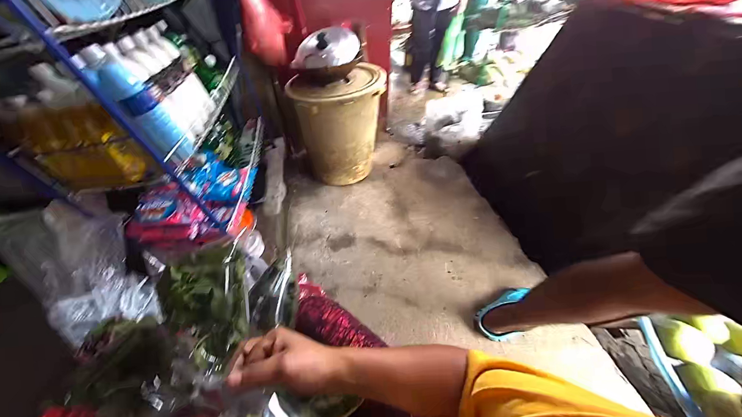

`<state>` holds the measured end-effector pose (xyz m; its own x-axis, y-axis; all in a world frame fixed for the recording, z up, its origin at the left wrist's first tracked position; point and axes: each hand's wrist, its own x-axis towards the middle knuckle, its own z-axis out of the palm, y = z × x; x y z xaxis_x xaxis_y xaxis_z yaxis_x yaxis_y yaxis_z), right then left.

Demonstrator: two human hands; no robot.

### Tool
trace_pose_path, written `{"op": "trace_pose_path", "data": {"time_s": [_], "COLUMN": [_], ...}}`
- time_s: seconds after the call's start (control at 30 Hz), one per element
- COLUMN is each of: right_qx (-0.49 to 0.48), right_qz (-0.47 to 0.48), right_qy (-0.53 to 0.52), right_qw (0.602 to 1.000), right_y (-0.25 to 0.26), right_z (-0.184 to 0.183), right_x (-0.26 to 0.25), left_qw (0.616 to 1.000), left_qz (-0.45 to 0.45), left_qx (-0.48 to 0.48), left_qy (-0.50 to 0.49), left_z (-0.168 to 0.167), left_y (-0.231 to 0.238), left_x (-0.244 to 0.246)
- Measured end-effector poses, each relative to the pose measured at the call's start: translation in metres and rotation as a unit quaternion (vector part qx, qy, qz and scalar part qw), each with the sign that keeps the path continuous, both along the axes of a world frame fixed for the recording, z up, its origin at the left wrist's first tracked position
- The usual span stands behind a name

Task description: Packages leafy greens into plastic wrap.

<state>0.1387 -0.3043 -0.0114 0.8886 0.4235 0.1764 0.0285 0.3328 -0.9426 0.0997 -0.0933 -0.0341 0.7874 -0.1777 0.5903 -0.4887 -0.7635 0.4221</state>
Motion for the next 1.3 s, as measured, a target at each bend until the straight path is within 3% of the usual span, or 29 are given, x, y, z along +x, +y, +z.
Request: {"op": "trace_pose_path", "data": {"time_s": [0.17,0.37,0.53,0.63,0.77,0.9,1.03,1.17,1.2,1.27,1.3], "right_qx": [0.044,0.159,0.216,0.171,0.022,-0.037,0.136,0.284,0.259,0.11,0.051], "right_qz": [-0.038,-0.045,-0.001,0.031,0.073,0.06,0.117,0.214,0.207,0.185,0.184], "right_qy": [-0.009,-0.011,0.12,0.127,-0.061,-0.105,-0.01,0.083,0.042,-0.139,-0.22], "right_qw": [0.998,0.986,0.969,0.977,0.995,0.992,0.984,0.931,0.943,0.967,0.957], "right_y": [0.003,0.02,0.031,0.033,0.012,0.007,0.018,0.028,0.027,0.018,0.013], "right_z": [0.005,-0.022,-0.016,-0.023,-0.039,-0.047,-0.063,-0.069,-0.068,-0.063,-0.056], "right_x": [0.003,0.021,0.022,0.025,0.044,0.065,0.065,0.061,0.061,0.069,0.074], "left_qw": [0.995,0.985,0.993,0.995,0.991,0.989,0.993,0.995,0.996,0.994,0.991], "left_qz": [0.059,0.112,0.099,0.083,0.064,0.05,0.064,0.057,0.047,0.019,0.003], "left_qx": [-0.055,-0.009,-0.025,-0.049,-0.108,-0.127,-0.102,-0.072,-0.074,-0.109,-0.135], "left_qy": [-0.055,-0.134,-0.054,0.003,0.049,0.052,0.003,-0.036,-0.028,-0.001,0.021], "left_z": [0.0,-0.006,-0.002,-0.009,-0.017,-0.024,-0.024,-0.022,-0.02,-0.016,-0.014], "left_y": [-0.021,-0.021,-0.013,-0.004,-0.003,-0.012,-0.019,-0.016,-0.013,-0.005,0.0], "left_x": [0.003,0.0,-0.003,-0.004,-0.004,0.005,0.009,0.009,0.009,0.011,0.011]}}
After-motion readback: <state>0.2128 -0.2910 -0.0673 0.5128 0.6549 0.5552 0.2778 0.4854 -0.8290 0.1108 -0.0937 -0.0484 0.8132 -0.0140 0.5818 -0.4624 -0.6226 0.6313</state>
